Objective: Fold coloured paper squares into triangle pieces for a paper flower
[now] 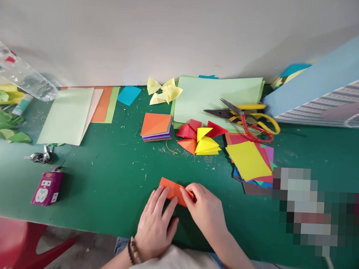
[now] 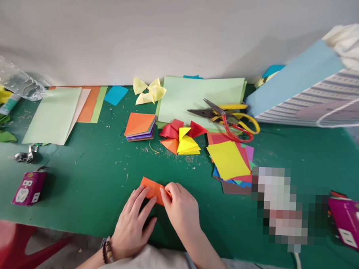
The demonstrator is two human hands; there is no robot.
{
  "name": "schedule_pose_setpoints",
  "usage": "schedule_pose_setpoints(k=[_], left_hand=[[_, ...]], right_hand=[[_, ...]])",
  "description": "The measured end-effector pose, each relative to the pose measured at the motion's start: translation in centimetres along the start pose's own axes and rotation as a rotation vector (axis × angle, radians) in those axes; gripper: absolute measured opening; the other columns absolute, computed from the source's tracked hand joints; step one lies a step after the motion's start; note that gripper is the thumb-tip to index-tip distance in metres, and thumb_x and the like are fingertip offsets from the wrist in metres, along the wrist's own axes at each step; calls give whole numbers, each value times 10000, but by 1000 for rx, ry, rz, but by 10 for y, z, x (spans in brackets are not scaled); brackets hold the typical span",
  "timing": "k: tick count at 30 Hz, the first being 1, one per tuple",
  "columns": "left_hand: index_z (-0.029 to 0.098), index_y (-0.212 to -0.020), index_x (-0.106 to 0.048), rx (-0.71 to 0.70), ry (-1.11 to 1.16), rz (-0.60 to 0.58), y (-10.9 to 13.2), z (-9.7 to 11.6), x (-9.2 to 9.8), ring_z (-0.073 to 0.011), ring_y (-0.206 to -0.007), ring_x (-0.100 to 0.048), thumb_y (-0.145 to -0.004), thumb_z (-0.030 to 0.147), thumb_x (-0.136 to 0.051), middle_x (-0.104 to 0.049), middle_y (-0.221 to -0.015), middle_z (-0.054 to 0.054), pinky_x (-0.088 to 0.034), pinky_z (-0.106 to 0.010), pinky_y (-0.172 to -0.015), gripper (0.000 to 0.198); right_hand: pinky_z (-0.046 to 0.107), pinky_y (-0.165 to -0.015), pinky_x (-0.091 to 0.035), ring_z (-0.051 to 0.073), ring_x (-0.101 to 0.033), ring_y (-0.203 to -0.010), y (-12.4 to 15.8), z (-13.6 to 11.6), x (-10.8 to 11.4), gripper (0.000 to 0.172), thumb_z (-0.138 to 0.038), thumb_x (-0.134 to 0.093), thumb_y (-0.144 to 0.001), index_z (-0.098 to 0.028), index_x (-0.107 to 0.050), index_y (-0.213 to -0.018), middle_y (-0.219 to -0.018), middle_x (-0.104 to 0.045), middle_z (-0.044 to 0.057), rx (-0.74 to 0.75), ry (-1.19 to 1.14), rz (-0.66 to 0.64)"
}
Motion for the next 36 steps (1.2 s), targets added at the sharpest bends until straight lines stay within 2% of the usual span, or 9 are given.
schedule_pose_setpoints(k=[5, 11, 15, 22, 26, 29, 33, 36], left_hand=[[192, -1272, -551, -5, -23, -5, -5, -1, 7, -314, -1303, -432, -879, 284, -523, -497, -1377, -132, -395, -559, -1053, 405], [215, -1220, -578, -66, -41, -102, -16, -6, 13, -283, -1214, -515, -892, 388, -540, -569, -1296, -100, -440, -480, -1013, 373], [208, -1205, -575, -85, -49, -137, -22, -10, 14, -264, -1153, -556, -900, 355, -535, -567, -1285, -113, -481, -428, -939, 341], [225, -1177, -590, -92, -75, -123, -24, -10, 18, -255, -1100, -562, -900, 314, -544, -554, -1296, -114, -490, -415, -884, 295], [237, -1123, -615, -125, -60, -134, -33, -15, 23, -224, -1001, -563, -917, 333, -526, -618, -1183, -71, -495, -395, -850, 245], [201, -1118, -607, -157, -57, -158, -43, -20, 22, -183, -880, -557, -938, 249, -496, -657, -1088, -45, -501, -336, -785, 217], [187, -936, -651, -224, -125, -172, -52, -22, 16, -182, -800, -535, -929, 188, -511, -659, -884, -28, -481, -316, -718, 140], [204, -853, -664, -247, -129, -145, -54, -22, 15, -177, -797, -526, -945, 212, -485, -632, -848, -37, -469, -311, -714, 201]], right_hand=[[240, -518, -308, 112, -522, -519, -1, -1, 1, 299, -337, -429, -959, -208, -498, -697, -609, -565, -14, 15, 11, -5], [238, -515, -302, 112, -505, -520, -1, -2, 0, 321, -357, -408, -965, -210, -483, -690, -601, -550, -17, 26, 29, -11], [242, -512, -303, 113, -508, -517, -1, -4, 1, 318, -352, -402, -966, -211, -484, -693, -604, -555, -14, 40, 51, 4], [240, -520, -303, 112, -509, -517, -1, -4, 1, 299, -338, -413, -960, -212, -486, -699, -609, -552, -17, 32, 83, 13], [240, -518, -301, 115, -509, -527, 0, -4, 1, 285, -328, -413, -956, -212, -486, -706, -622, -555, -13, 22, 78, 6], [243, -514, -307, 123, -528, -544, 0, -3, -1, 273, -332, -418, -950, -211, -485, -714, -640, -565, -7, 11, 81, -8], [250, -516, -337, 138, -550, -558, 0, -2, -3, 268, -336, -413, -950, -211, -498, -729, -659, -581, 6, 0, 80, -19], [254, -539, -398, 153, -594, -621, 2, 0, 2, 208, -321, -420, -948, -191, -563, -874, -746, -623, 33, -12, 33, 13]])
Point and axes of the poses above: each hand's wrist, its own y-axis away from the middle knuckle, its own x-axis out of the back of the hand, z = x × y, the point moved 8 cm from there along -y, towards the middle knuckle
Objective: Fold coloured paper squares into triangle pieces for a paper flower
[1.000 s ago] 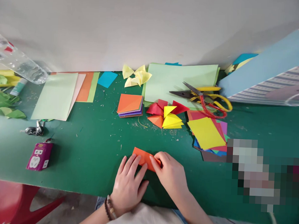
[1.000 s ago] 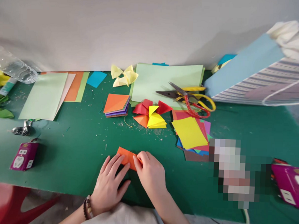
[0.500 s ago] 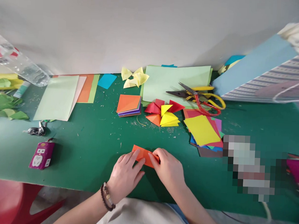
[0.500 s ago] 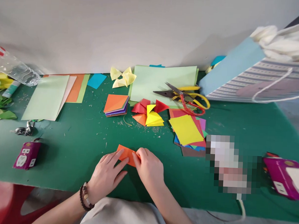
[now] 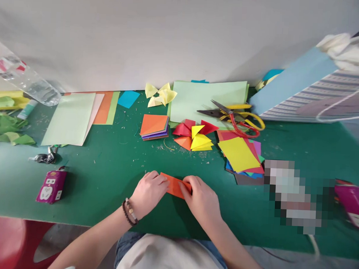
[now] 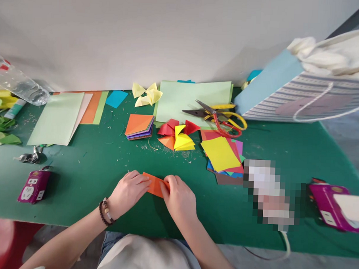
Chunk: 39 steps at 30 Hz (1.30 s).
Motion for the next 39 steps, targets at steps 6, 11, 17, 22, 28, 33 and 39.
schedule_pose_setpoints(k=[6, 11, 17, 22, 28, 33, 39], left_hand=[[226, -934, -688, 14, 55, 35, 2, -3, 2, -185, -847, -536, -964, 238, -434, -634, -901, -55, -483, -337, -760, 256], [206, -921, -675, 78, 64, 77, 2, 0, 3, -187, -829, -550, -948, 205, -463, -641, -886, -51, -507, -339, -750, 214], [165, -894, -650, 215, 2, 112, 0, 9, -4, -199, -786, -553, -912, 178, -522, -624, -839, -49, -531, -349, -727, 129], [157, -868, -654, 211, -5, 54, -3, 11, -7, -195, -772, -569, -910, 160, -520, -616, -850, -52, -534, -346, -730, 141], [159, -826, -666, 143, 48, -19, -9, 1, -2, -173, -812, -604, -893, 186, -569, -628, -989, -52, -532, -310, -736, 121], [165, -854, -666, 138, 110, -73, -12, -5, -3, -164, -856, -613, -903, 207, -559, -619, -1077, -47, -522, -304, -770, 125], [162, -854, -660, 144, 127, -75, -11, -5, -5, -163, -875, -616, -910, 191, -538, -619, -1072, -49, -524, -305, -788, 138]], right_hand=[[317, -713, -507, 176, -599, -797, 18, 0, 14, 214, -323, -520, -914, -218, -643, -1054, -1046, -610, 103, 135, -39, 36], [345, -748, -493, 180, -546, -835, 29, 6, 17, 159, -256, -558, -903, -250, -704, -966, -1160, -591, 100, 243, 7, 34], [349, -769, -481, 180, -537, -840, 9, 28, 20, 218, -229, -530, -917, -269, -722, -1013, -1149, -613, 89, 260, 61, 49], [352, -787, -478, 191, -537, -861, 0, 31, 19, 220, -256, -536, -913, -249, -713, -1044, -1148, -605, 96, 285, 39, -7], [337, -753, -451, 190, -522, -832, 2, 14, 26, 198, -278, -535, -912, -221, -716, -970, -1044, -606, 97, 224, 46, 64], [306, -698, -403, 177, -512, -749, 4, -9, 14, 163, -215, -540, -904, -190, -686, -836, -758, -568, 51, 205, 33, 84], [303, -639, -350, 173, -496, -679, 4, -20, 1, 184, -177, -543, -888, -184, -625, -723, -670, -541, 25, 217, 64, 40]])
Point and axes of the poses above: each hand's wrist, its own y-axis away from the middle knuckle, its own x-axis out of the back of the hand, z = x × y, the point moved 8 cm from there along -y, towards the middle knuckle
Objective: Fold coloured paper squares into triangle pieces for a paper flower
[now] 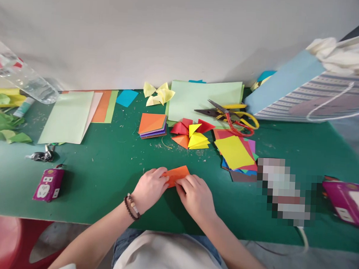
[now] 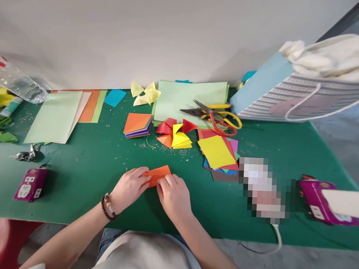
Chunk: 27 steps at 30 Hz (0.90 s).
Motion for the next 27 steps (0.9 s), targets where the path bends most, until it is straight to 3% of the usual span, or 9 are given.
schedule_pose_setpoints(k=[9, 16, 27], left_hand=[[166, -883, -679, -33, 11, -8, 0, -2, 1, -165, -877, -621, -901, 118, -496, -617, -1112, -57, -536, -312, -805, 190], [185, -942, -684, -58, 26, -59, -2, -6, 0, -169, -891, -626, -824, 45, -521, -591, -1188, -53, -540, -309, -817, 245], [182, -904, -694, -47, 24, -81, -4, -7, 0, -153, -860, -627, -848, 80, -522, -597, -1180, -45, -530, -288, -816, 207]], right_hand=[[298, -634, -334, 162, -488, -642, 6, -11, -3, 230, -178, -499, -921, -186, -635, -735, -628, -534, 17, 82, 28, 73], [302, -610, -317, 152, -472, -602, 4, -28, -4, 296, -185, -499, -917, -189, -595, -637, -593, -518, 13, 97, 41, 96], [295, -612, -330, 152, -492, -609, 10, -51, -10, 319, -193, -479, -927, -185, -602, -633, -608, -556, 21, 134, -133, 106]])
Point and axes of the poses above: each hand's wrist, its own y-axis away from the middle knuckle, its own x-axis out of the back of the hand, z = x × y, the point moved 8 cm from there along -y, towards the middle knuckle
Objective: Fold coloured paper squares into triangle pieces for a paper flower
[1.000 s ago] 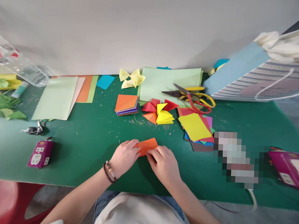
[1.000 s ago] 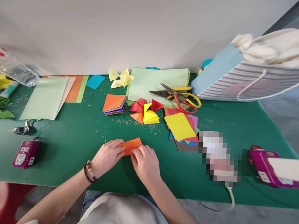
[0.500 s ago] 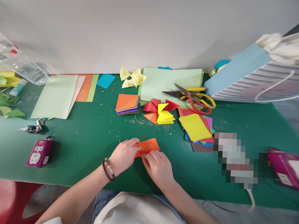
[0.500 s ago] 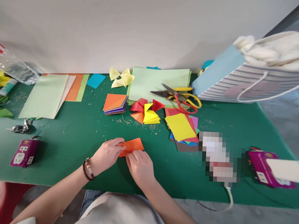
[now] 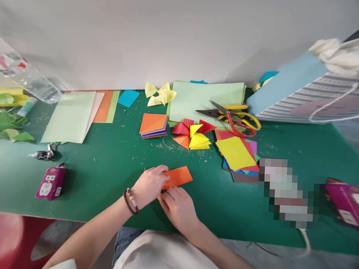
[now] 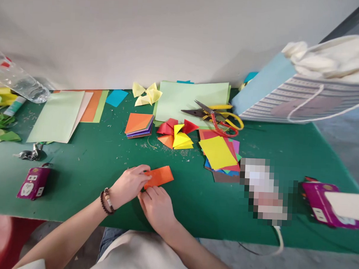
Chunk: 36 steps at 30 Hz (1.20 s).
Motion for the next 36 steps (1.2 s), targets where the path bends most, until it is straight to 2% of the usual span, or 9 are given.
schedule_pose_setpoints(k=[3, 6, 12, 17, 23, 25, 29, 33, 36], left_hand=[[192, -924, -698, -2, -4, -4, 0, 1, 1, -156, -870, -627, -849, 80, -521, -594, -1188, -39, -526, -295, -829, 223], [193, -915, -697, -8, -1, -1, 2, 3, 1, -165, -895, -624, -867, 108, -519, -588, -1195, -44, -524, -308, -839, 203], [189, -1009, -665, -33, 18, 64, 9, 4, 6, -189, -1007, -587, -872, 107, -515, -563, -1226, -61, -511, -334, -896, 219], [167, -1027, -626, 1, -40, 83, 14, 12, 1, -185, -933, -574, -901, 112, -479, -574, -1168, -76, -532, -328, -841, 202], [128, -1007, -614, 191, -207, 137, 18, 24, -19, -199, -847, -593, -891, 70, -458, -597, -1106, -91, -553, -361, -768, 203], [131, -1025, -609, 214, -228, 186, 22, 28, -20, -234, -930, -596, -900, 104, -470, -608, -1078, -92, -554, -391, -785, 189], [133, -1164, -559, 147, -182, 333, 32, 39, -16, -258, -1148, -538, -919, 117, -459, -609, -1083, -90, -511, -408, -938, 265], [150, -1124, -578, 98, -110, 349, 37, 46, -23, -231, -1087, -585, -923, 97, -442, -615, -1093, -92, -523, -402, -935, 249], [166, -1053, -601, 100, -58, 383, 34, 45, -27, -241, -1186, -544, -936, 118, -441, -600, -1185, -96, -510, -414, -973, 203]], right_hand=[[282, -607, -331, 145, -488, -607, 3, 14, 11, 279, -212, -491, -931, -196, -626, -687, -598, -536, 7, -64, -78, 7], [279, -625, -342, 138, -501, -619, 0, 34, 21, 232, -187, -500, -923, -184, -635, -735, -616, -548, 9, -131, 29, 40], [289, -609, -371, 144, -527, -606, -1, 25, 6, 270, -185, -495, -919, -187, -637, -689, -612, -565, 19, -50, 79, -40], [306, -718, -469, 168, -594, -766, 14, 46, 24, 186, -206, -513, -923, -195, -688, -985, -835, -657, 57, -236, -97, 14], [319, -684, -448, 172, -546, -742, 19, 55, 26, 172, -221, -553, -906, -212, -724, -917, -782, -612, 50, -292, -141, 20], [321, -679, -420, 174, -525, -730, 17, 55, 22, 162, -225, -569, -898, -218, -731, -895, -750, -612, 42, -289, -125, 6], [322, -698, -392, 174, -502, -733, 16, 69, 23, 162, -234, -577, -896, -226, -738, -916, -733, -615, 37, -316, -84, -1], [320, -702, -392, 174, -508, -741, 14, 84, 27, 172, -257, -572, -901, -233, -737, -942, -746, -630, 37, -311, -98, -24], [325, -715, -394, 180, -526, -770, 12, 85, 27, 153, -274, -587, -893, -236, -734, -912, -777, -646, 37, -289, -116, -50]])
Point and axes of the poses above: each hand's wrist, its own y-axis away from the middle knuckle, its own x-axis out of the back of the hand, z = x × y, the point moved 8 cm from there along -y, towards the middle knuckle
